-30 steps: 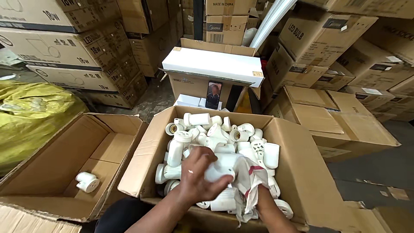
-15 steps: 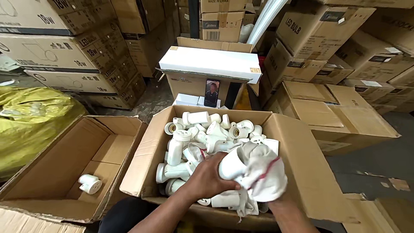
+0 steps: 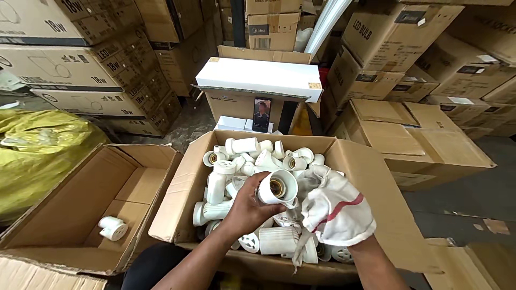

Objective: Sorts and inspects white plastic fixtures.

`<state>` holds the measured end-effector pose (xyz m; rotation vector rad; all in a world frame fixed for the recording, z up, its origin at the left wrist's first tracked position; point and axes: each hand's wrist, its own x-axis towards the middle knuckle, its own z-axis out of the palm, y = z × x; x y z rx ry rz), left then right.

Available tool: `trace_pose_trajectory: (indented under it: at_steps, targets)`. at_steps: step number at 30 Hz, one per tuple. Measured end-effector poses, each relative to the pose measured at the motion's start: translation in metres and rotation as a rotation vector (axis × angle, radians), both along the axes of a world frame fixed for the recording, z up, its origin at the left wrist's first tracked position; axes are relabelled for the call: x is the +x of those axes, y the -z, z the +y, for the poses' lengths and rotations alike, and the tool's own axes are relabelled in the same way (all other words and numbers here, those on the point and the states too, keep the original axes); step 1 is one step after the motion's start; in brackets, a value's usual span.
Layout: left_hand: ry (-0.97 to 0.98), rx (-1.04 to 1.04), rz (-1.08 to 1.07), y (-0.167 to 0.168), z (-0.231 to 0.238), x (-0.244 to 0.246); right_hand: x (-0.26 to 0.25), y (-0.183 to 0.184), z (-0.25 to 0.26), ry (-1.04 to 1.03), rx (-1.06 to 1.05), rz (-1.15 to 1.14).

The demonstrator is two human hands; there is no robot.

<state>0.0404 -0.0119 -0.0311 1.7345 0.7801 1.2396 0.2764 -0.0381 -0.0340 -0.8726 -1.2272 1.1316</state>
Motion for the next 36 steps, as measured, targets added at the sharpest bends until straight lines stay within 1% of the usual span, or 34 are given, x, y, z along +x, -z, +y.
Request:
trace_pose_trajectory:
  at_steps: [2, 3, 4, 5, 6, 7, 8, 9, 10, 11, 12, 13, 14, 16, 18, 20, 21, 22, 23, 24, 25, 27, 28, 30, 32, 33, 34, 36]
  targets:
    - [-0.093, 0.108, 0.181, 0.006, 0.000, -0.002, -0.012, -0.016, -0.011, 0.017, -0.079, -0.050]
    - [-0.136, 0.204, 0.266, 0.008, 0.000, -0.003, -0.017, -0.030, -0.018, 0.057, -0.132, -0.163]
    - [-0.173, 0.312, 0.345, 0.008, 0.000, -0.004, -0.023, -0.046, -0.026, 0.112, -0.191, -0.360]
    - [-0.200, 0.422, 0.424, 0.006, -0.002, -0.005, -0.023, -0.050, -0.033, 0.131, -0.203, -0.557]
    - [-0.210, 0.509, 0.502, 0.003, -0.004, -0.007, -0.022, -0.053, -0.034, 0.116, -0.175, -0.692]
    - [-0.186, 0.549, 0.569, -0.002, -0.007, -0.010, -0.021, -0.053, -0.034, 0.087, -0.144, -0.769]
    - [-0.122, 0.531, 0.617, -0.008, -0.010, -0.014, -0.016, -0.049, -0.035, 0.049, -0.093, -0.847]
    - [-0.031, 0.470, 0.646, -0.014, -0.012, -0.019, -0.009, -0.042, -0.038, 0.015, -0.048, -0.923]
    - [0.074, 0.373, 0.656, -0.021, -0.014, -0.023, -0.004, -0.034, -0.039, -0.022, -0.024, -0.946]
    - [0.188, 0.244, 0.649, -0.026, -0.016, -0.029, 0.001, -0.028, -0.042, -0.034, 0.001, -0.869]
    - [0.314, 0.101, 0.615, -0.031, -0.016, -0.034, 0.004, -0.022, -0.046, -0.045, 0.026, -0.721]
    - [0.446, -0.037, 0.552, -0.034, -0.014, -0.038, 0.006, -0.020, -0.048, -0.093, 0.033, -0.565]
    - [0.573, -0.168, 0.465, -0.034, -0.011, -0.041, 0.007, -0.020, -0.049, -0.146, 0.020, -0.459]
    - [0.796, -0.358, 0.257, -0.033, -0.009, -0.044, 0.007, -0.026, -0.053, -0.192, -0.008, -0.381]
    - [0.959, -0.456, 0.105, -0.026, -0.008, -0.042, 0.003, -0.035, -0.062, -0.165, -0.040, -0.310]
    - [1.070, -0.542, 0.020, -0.019, -0.009, -0.040, 0.003, -0.040, -0.075, -0.160, -0.032, -0.196]
    - [1.113, -0.591, -0.003, -0.016, -0.010, -0.039, 0.003, -0.040, -0.078, -0.164, 0.006, -0.195]
    - [1.143, -0.643, -0.015, -0.014, -0.011, -0.039, 0.003, -0.040, -0.078, -0.162, 0.056, -0.251]
    - [1.166, -0.697, -0.021, -0.011, -0.014, -0.038, 0.001, -0.040, -0.075, -0.150, 0.111, -0.386]
    - [1.182, -0.746, -0.030, -0.007, -0.017, -0.036, -0.002, -0.044, -0.071, -0.154, 0.152, -0.572]
    - [1.198, -0.773, -0.044, -0.003, -0.019, -0.034, -0.009, -0.051, -0.066, -0.177, 0.150, -0.751]
    - [1.177, -0.757, -0.040, -0.002, -0.020, -0.030, -0.031, -0.073, -0.052, -0.191, 0.022, -0.989]
    - [1.140, -0.719, -0.009, -0.006, -0.018, -0.030, -0.034, -0.074, -0.049, -0.156, 0.004, -1.005]
    - [1.008, -0.568, 0.113, -0.019, -0.017, -0.030, -0.012, -0.045, -0.051, -0.097, 0.093, -0.866]
    - [0.774, -0.352, 0.290, -0.032, -0.017, -0.030, 0.003, -0.026, -0.054, -0.028, 0.142, -0.688]
    - [0.631, -0.219, 0.379, -0.036, -0.016, -0.031, 0.004, -0.024, -0.053, -0.005, 0.136, -0.625]
    - [0.483, -0.057, 0.449, -0.036, -0.016, -0.032, 0.003, -0.027, -0.051, 0.007, 0.114, -0.609]
    - [0.163, 0.336, 0.561, -0.030, -0.012, -0.033, -0.007, -0.041, -0.045, 0.000, -0.036, -0.770]
